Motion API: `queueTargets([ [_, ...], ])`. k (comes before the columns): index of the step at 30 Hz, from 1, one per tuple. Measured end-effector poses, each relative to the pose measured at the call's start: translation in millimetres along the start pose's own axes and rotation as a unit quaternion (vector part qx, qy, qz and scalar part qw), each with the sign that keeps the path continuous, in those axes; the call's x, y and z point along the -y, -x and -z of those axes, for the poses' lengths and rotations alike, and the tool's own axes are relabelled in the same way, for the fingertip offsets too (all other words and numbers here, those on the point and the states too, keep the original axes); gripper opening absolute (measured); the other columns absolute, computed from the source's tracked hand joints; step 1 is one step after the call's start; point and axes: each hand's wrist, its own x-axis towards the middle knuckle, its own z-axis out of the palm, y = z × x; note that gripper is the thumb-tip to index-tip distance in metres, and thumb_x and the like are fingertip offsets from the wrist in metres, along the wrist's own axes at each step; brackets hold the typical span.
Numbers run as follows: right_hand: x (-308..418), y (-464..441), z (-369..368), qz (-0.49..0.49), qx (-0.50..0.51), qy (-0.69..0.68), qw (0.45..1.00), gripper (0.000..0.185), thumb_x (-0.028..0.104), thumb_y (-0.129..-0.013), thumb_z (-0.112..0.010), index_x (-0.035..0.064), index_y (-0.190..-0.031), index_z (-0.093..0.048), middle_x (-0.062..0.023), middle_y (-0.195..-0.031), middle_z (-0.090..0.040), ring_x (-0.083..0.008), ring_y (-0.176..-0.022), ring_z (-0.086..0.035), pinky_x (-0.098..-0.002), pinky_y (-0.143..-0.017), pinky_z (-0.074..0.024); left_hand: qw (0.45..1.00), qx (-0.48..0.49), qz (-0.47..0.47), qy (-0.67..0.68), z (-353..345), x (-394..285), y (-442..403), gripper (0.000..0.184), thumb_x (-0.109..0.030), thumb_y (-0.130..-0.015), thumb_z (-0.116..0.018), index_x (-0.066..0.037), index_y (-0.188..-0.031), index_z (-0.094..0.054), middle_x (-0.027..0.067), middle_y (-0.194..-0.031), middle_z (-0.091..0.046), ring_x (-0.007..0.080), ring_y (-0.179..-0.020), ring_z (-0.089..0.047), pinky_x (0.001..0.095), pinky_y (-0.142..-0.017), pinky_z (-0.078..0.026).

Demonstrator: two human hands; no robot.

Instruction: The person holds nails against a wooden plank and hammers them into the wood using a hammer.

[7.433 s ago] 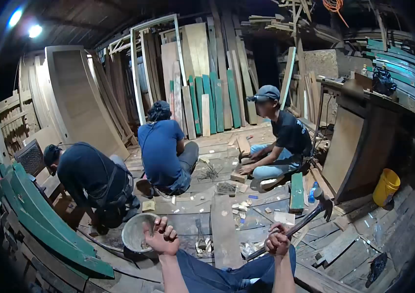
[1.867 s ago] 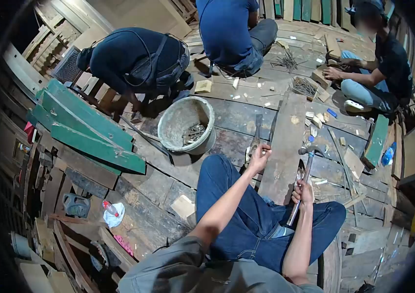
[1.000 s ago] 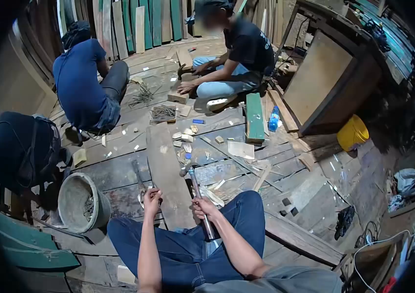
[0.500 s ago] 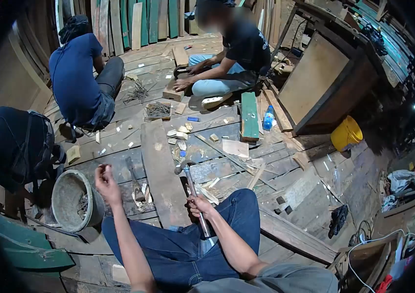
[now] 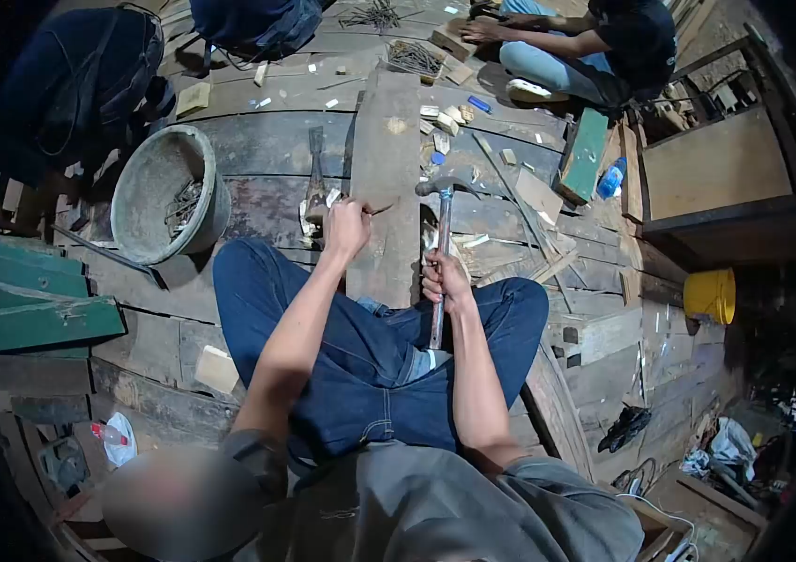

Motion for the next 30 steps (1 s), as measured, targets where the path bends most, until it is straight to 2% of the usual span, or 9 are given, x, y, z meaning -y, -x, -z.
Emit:
queueTargets([
  [3,0,1,1,-0.003,-0.008,0.016,1.0,0.021,0.022,-0.096,-0.055,0.012,-0.081,-0.044,0.0043,-0.053,-0.033,-0.007,-0.035,-0.029,-0.0254,-0.03,-0.0241,0.999,-0.008,-0.015,-0.047,-6,1,2,0.014,-0.009,-0.075,-0.064,-0.006,-0.084,-0.075,0.0167,-0.092,-0.07,0.0365,-0.094,-0.065,0.0491,-0.087,-0.048],
  [5,0,1,2,-0.005,-0.002,0.015,1.0,0.02,0.021,-0.096,-0.053,0.0122,-0.081,-0.044,0.0043,-0.054,-0.033,-0.007,-0.036,-0.029,-0.0255,-0.03,-0.024,0.994,-0.039,-0.063,-0.077,-5,-2,3,0.009,-0.005,-0.075,-0.066,-0.002,-0.082,-0.071,0.0187,-0.088,-0.068,0.0388,-0.087,-0.065,0.048,-0.077,-0.051],
  [6,-1,2,2,-0.005,-0.003,0.014,1.0,0.019,0.021,-0.097,-0.053,0.0123,-0.081,-0.044,0.0042,-0.054,-0.034,-0.007,-0.035,-0.029,-0.0255,-0.03,-0.024,0.998,-0.01,-0.035,-0.06,-9,1,1,0.013,-0.009,-0.078,-0.064,-0.006,-0.086,-0.074,0.0142,-0.092,-0.07,0.036,-0.098,-0.062,0.0494,-0.09,-0.045],
  [9,-1,1,3,-0.003,0.007,0.015,1.0,0.019,0.021,-0.096,-0.053,0.0122,-0.082,-0.044,0.0039,-0.053,-0.034,-0.007,-0.035,-0.028,-0.0257,-0.029,-0.0236,0.994,-0.044,-0.091,-0.044,-11,6,-1,0.01,-0.005,-0.078,-0.063,-0.002,-0.083,-0.071,0.0191,-0.09,-0.068,0.0398,-0.088,-0.064,0.0479,-0.08,-0.05],
  [13,-1,1,3,-0.005,-0.006,0.026,1.0,0.019,0.022,-0.095,-0.054,0.0126,-0.081,-0.045,0.0039,-0.052,-0.033,-0.0072,-0.034,-0.028,-0.0253,-0.029,-0.0234,0.996,-0.015,-0.078,-0.051,-6,4,-1,0.011,-0.009,-0.081,-0.065,-0.002,-0.087,-0.072,0.0176,-0.093,-0.069,0.0379,-0.089,-0.066,0.0485,-0.084,-0.048],
  [14,-2,1,4,-0.008,-0.012,0.025,1.0,0.018,0.023,-0.096,-0.053,0.0133,-0.083,-0.045,0.0039,-0.052,-0.033,-0.0072,-0.034,-0.027,-0.025,-0.03,-0.023,0.996,-0.006,-0.061,-0.062,-7,3,-1,0.013,-0.011,-0.083,-0.065,-0.005,-0.091,-0.073,0.0155,-0.095,-0.07,0.0367,-0.094,-0.065,0.0518,-0.089,-0.045],
  [18,-4,-1,7,-0.011,-0.01,0.02,1.0,0.02,0.022,-0.094,-0.054,0.0122,-0.079,-0.045,0.004,-0.052,-0.034,-0.0076,-0.033,-0.028,-0.0258,-0.029,-0.0239,0.984,-0.022,-0.103,-0.146,-7,-1,0,0.017,-0.011,-0.084,-0.061,-0.007,-0.096,-0.072,0.0139,-0.097,-0.071,0.0358,-0.105,-0.061,0.0607,-0.095,-0.039],
  [25,-5,-3,12,-0.034,0.008,0.001,0.999,0.02,0.026,-0.097,-0.053,0.0151,-0.081,-0.046,0.0061,-0.051,-0.031,-0.0066,-0.034,-0.027,-0.0244,-0.03,-0.0232,0.986,0.001,-0.085,-0.146,-8,-2,1,0.018,-0.012,-0.081,-0.062,-0.007,-0.095,-0.073,0.0149,-0.099,-0.071,0.0352,-0.103,-0.062,0.0555,-0.095,-0.041],
  [30,-7,-3,12,-0.027,0.003,-0.001,1.0,0.019,0.026,-0.095,-0.055,0.0142,-0.083,-0.047,0.0063,-0.052,-0.03,-0.0064,-0.035,-0.028,-0.024,-0.03,-0.0236,0.985,-0.004,-0.081,-0.152,-13,-6,3,0.02,-0.018,-0.084,-0.064,-0.007,-0.099,-0.072,0.0134,-0.101,-0.07,0.0347,-0.106,-0.061,0.0535,-0.097,-0.04],
])
